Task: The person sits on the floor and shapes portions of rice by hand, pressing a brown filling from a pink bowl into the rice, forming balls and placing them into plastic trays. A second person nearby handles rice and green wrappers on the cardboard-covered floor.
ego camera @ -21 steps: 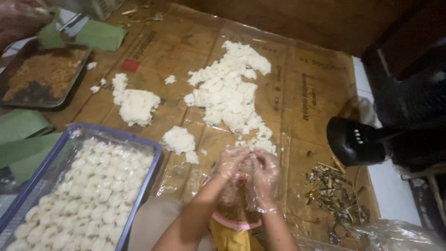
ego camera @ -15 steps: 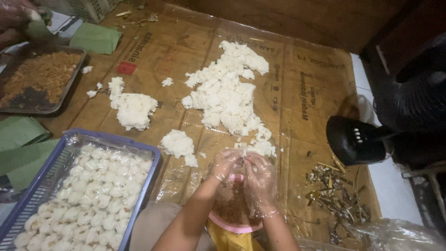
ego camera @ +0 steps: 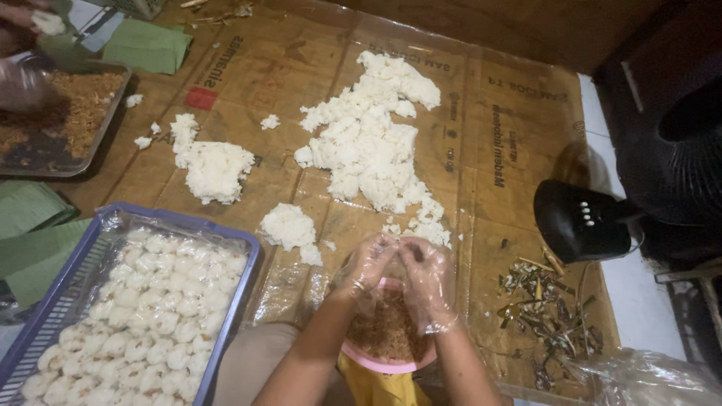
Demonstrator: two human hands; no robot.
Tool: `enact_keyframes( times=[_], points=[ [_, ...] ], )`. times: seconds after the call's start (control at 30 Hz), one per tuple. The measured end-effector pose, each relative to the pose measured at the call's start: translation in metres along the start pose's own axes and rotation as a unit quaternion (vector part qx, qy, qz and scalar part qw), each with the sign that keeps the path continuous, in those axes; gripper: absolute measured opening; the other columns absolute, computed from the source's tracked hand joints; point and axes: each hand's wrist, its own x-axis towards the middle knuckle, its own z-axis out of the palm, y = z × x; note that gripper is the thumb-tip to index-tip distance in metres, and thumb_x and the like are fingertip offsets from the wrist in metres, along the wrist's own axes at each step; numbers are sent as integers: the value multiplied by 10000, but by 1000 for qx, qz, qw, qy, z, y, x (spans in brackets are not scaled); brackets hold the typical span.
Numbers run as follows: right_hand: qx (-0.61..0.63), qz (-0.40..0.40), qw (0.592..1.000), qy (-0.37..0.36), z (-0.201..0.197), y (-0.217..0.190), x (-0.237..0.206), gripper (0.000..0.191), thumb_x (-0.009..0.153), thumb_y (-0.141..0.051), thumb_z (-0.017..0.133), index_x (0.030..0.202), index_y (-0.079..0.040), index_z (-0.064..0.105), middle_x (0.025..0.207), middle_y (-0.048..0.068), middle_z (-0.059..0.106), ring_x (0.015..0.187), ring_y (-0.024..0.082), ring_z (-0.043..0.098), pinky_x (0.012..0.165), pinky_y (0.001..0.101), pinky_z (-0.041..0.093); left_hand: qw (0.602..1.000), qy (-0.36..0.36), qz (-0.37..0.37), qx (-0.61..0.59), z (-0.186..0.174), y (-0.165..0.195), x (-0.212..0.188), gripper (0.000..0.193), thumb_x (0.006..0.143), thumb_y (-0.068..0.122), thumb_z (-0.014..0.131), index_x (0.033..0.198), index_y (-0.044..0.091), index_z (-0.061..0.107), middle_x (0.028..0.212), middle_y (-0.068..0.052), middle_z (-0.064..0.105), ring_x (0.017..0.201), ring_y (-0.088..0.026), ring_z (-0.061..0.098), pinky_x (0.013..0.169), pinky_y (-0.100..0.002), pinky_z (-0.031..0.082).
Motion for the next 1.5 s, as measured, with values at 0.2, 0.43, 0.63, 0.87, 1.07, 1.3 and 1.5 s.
enact_keyframes(
  times=[0.2, 0.43, 0.63, 0.87, 1.07, 1.3, 1.5],
  points=[
    [-62, -184, 980, -37, -3, -1, 20, 224, 877, -22, 732, 1096, -35, 772, 1037, 113, 787, 940, 201, 741, 843, 309, 610, 995, -1, 59, 75, -1, 3, 8, 440, 953, 364, 617, 1278, 68, 619, 1256, -206, 710, 1049, -302, 761, 845, -458, 627],
    [-54, -129, 988, -67, -3, -52, -26, 168, 903, -22, 679, 1042, 18, 764, 1042, 131, 730, 888, 197, 748, 723, 325, 649, 984, 77, 108, 116, -13, -39, 56, 459, 918, 385, 693, 1275, 97, 680, 1172, -99, 726, 1035, -231, 698, 937, -417, 536],
    [-12, -67, 996, -58, 1, -58, -22, 136, 888, -17, 669, 984, 2, 763, 975, 92, 726, 810, 211, 751, 669, 372, 616, 977, 72, 155, 129, -25, -53, 75, 344, 898, 342, 691, 1122, 89, 758, 1026, -54, 776, 940, -176, 714, 849, -332, 552],
    [-128, -105, 984, -66, -3, -35, 7, 156, 875, -79, 712, 1024, -77, 760, 845, 33, 784, 776, 119, 727, 693, 275, 575, 988, -22, 140, -56, -19, -31, 48, 220, 934, 228, 694, 1040, 39, 734, 990, -100, 747, 890, -224, 703, 699, -361, 616],
    [-126, -48, 988, -80, 2, -29, 22, 133, 885, -55, 684, 979, -71, 777, 808, 45, 753, 710, 126, 669, 657, 289, 559, 980, -52, 49, -188, -12, -10, 20, 185, 940, 183, 669, 1069, 51, 665, 1076, -120, 682, 868, -312, 724, 648, -459, 644],
    [-98, 19, 991, -88, 3, -34, 21, 84, 887, -42, 665, 889, -102, 725, 812, -6, 732, 730, 107, 685, 680, 251, 606, 988, 18, 20, -149, -9, -5, 21, 139, 914, 216, 700, 1030, 140, 685, 1068, -120, 748, 841, -291, 732, 660, -436, 661],
    [-134, -66, 987, -62, 7, -15, 28, 99, 877, -2, 728, 916, -88, 699, 849, 69, 702, 746, 142, 618, 640, 287, 517, 984, 4, 23, -178, -9, -28, 41, 81, 882, 197, 684, 911, 121, 693, 909, -46, 733, 777, -235, 733, 667, -446, 594]
  ],
)
